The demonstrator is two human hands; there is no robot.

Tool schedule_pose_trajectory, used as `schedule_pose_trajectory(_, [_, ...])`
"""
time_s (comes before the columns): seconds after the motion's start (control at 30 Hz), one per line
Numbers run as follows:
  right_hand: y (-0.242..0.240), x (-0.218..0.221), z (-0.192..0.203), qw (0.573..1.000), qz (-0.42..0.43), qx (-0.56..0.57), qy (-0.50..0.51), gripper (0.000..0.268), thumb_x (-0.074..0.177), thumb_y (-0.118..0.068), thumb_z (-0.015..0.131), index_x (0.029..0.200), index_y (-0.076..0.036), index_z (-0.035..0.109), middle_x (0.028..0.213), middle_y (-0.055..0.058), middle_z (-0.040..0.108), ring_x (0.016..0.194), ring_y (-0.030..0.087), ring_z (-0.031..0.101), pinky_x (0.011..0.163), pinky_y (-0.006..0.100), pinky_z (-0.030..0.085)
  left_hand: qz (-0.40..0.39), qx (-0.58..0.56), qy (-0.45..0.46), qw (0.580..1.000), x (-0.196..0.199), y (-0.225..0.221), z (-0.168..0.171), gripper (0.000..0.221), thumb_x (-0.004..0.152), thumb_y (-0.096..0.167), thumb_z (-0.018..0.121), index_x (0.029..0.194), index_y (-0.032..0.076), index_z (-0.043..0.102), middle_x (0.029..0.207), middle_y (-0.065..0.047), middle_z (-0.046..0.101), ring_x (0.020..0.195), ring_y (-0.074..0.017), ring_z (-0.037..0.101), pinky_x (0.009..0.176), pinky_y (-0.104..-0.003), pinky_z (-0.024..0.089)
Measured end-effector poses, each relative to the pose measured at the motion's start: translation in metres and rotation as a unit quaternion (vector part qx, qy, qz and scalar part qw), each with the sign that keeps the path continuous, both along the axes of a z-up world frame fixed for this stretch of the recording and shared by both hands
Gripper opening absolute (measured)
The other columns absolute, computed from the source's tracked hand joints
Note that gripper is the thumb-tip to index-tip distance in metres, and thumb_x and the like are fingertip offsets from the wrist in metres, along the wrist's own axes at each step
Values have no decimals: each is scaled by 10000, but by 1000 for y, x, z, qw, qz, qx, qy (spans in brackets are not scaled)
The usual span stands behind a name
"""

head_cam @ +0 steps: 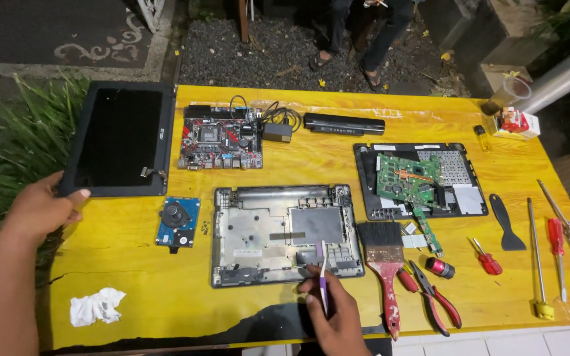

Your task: Cleaning various laptop components including the screen and a cooling fan using a toothbrush and cloth.

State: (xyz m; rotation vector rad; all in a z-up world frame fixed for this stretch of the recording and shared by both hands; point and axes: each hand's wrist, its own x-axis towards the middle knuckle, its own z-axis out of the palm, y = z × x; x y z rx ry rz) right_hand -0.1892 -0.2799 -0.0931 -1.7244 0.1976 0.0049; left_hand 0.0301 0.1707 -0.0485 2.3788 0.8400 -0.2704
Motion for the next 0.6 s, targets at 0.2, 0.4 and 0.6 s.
schedule_pose_trajectory(0.2, [-4, 1, 0, 1000, 13, 3, -21, 417, 944, -154, 609, 1335, -12, 632, 1000, 44, 770, 996, 167, 726, 968, 310, 533, -101, 94, 106, 985, 10, -1, 10, 558, 1050, 417, 586, 1497, 91, 517, 1239, -285, 733, 1025, -490, 722, 802, -574, 531])
schedule_pose_trajectory(0.4, [-2, 2, 3, 999, 18, -8, -40, 438, 952, -160, 597, 1368, -25, 613, 985, 40, 762, 960, 166, 717, 918, 326, 546, -152, 140, 140, 968, 19, 12, -4, 644, 1022, 489, 521, 1529, 98, 452, 1497, -237, 571, 1306, -489, 591, 985, -572, 506])
schedule_pose_trajectory(0.6, [-2, 2, 2, 998, 21, -15, -60, 407, 958, -161, 585, 1338, -19, 615, 971, 32, 754, 959, 167, 722, 925, 337, 557, -162, 119, 181, 963, 32, 23, -16, 706, 1006, 496, 534, 1575, 122, 343, 1548, -199, 521, 1364, -459, 560, 1012, -558, 501])
